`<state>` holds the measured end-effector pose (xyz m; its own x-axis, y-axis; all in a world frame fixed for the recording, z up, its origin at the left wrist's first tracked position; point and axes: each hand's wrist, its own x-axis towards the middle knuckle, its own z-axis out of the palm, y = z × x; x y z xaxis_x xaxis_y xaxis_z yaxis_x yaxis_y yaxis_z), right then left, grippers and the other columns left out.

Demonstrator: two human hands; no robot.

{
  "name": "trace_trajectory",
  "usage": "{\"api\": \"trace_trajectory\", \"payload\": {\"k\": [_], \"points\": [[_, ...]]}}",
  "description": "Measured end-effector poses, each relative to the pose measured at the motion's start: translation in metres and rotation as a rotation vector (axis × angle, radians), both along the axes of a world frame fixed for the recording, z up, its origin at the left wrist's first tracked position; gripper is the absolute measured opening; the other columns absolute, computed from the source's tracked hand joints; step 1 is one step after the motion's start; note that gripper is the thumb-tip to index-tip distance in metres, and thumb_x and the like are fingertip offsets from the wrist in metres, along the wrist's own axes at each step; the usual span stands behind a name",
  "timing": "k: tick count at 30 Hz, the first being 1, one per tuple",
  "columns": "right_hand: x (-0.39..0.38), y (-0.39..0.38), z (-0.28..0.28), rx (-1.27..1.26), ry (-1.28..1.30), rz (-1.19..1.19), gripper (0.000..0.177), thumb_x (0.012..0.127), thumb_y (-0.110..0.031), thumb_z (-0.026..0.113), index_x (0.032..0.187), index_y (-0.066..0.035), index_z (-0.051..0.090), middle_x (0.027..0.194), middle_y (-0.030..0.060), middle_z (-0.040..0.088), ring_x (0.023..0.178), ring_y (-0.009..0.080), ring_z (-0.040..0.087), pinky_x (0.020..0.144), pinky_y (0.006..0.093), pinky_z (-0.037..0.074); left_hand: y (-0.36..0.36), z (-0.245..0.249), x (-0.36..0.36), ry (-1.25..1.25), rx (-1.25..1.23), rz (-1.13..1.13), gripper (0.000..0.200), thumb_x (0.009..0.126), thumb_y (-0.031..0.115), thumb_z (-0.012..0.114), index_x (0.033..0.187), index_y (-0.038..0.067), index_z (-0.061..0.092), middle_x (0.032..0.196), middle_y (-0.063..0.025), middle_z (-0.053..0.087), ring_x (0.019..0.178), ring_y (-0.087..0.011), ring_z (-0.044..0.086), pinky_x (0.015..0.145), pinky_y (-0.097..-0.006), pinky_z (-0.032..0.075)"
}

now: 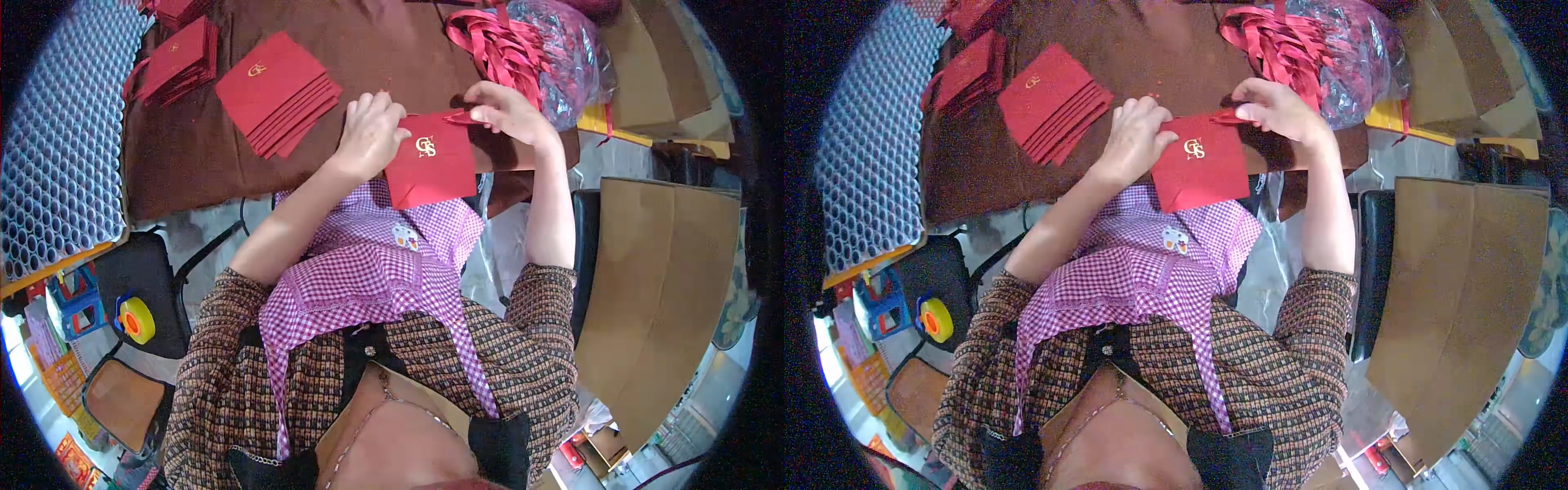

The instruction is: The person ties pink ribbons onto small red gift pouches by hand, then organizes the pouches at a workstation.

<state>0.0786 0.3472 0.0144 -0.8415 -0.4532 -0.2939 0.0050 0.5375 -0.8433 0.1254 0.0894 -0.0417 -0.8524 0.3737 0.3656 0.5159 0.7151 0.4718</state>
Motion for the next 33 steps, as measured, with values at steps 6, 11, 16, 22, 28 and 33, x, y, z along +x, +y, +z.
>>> {"api": "trace_trajectory", "payload": {"k": [6,11,16,22,28,33], "points": [[0.031,0.06,0.014,-0.29,-0.183,-0.132,0.035,0.081,-0.021,0.069,0.11,-0.006,0.057,0.073,-0.0004,0.054,0.063,0.0071,0.049,0.053,0.0212,0.04,-0.014,0.01,-0.007,-0.087,-0.044,0.073,0.02,0.069,0.018,0.072,0.08,0.003,0.065,0.082,-0.0128,0.059,0.084,-0.0331,0.054,0.077,-0.0425,0.042],[0.055,0.082,-0.023,-0.938,-0.206,-0.167,0.033,0.083,-0.023,0.068,0.102,0.001,0.057,0.077,0.0077,0.056,0.065,0.0145,0.051,0.054,0.0216,0.04,-0.019,0.013,-0.01,-0.199,0.024,0.057,0.018,0.073,0.019,0.07,0.08,0.003,0.066,0.083,-0.0149,0.062,0.085,-0.033,0.056,0.077,-0.0426,0.045],[0.076,0.05,-0.014,-1.312,-0.042,-0.3,0.048,0.087,-0.022,0.062,0.125,0.002,0.046,0.109,0.0165,0.054,0.091,0.0269,0.054,0.081,0.0385,0.045,-0.025,0.022,-0.013,-0.354,0.053,0.051,0.022,0.079,0.016,0.064,0.09,-0.003,0.064,0.082,-0.0186,0.066,0.081,-0.0331,0.065,0.073,-0.0387,0.05],[0.072,0.025,-0.006,-1.101,0.242,-0.372,0.023,0.088,-0.012,0.061,0.106,0.001,0.061,0.104,0.0171,0.062,0.09,0.025,0.057,0.085,0.0431,0.045,-0.035,0.017,-0.017,-0.63,0.205,-0.034,0.022,0.083,0.008,0.056,0.098,-0.005,0.064,0.086,-0.0145,0.068,0.083,-0.0197,0.064,0.077,-0.031,0.049],[0.071,-0.011,0.008,-0.78,0.756,-0.467,0.018,0.088,-0.017,0.061,0.098,-0.002,0.062,0.11,0.0173,0.061,0.105,0.0294,0.056,0.091,0.0435,0.043,-0.039,0.005,-0.009,-0.708,0.348,-0.073,0.027,0.082,0.006,0.054,0.103,-0.008,0.062,0.098,-0.0207,0.066,0.093,-0.025,0.064,0.083,-0.0332,0.048],[0.085,-0.045,0.006,-1.142,0.397,-0.261,0.015,0.089,-0.014,0.057,0.095,0.0,0.058,0.095,0.0136,0.06,0.094,0.0282,0.058,0.094,0.0417,0.04,-0.039,0.006,-0.004,-0.783,0.44,0.012,0.026,0.087,0.006,0.053,0.107,-0.008,0.06,0.099,-0.0109,0.066,0.092,-0.0164,0.06,0.085,-0.0285,0.046]]}}
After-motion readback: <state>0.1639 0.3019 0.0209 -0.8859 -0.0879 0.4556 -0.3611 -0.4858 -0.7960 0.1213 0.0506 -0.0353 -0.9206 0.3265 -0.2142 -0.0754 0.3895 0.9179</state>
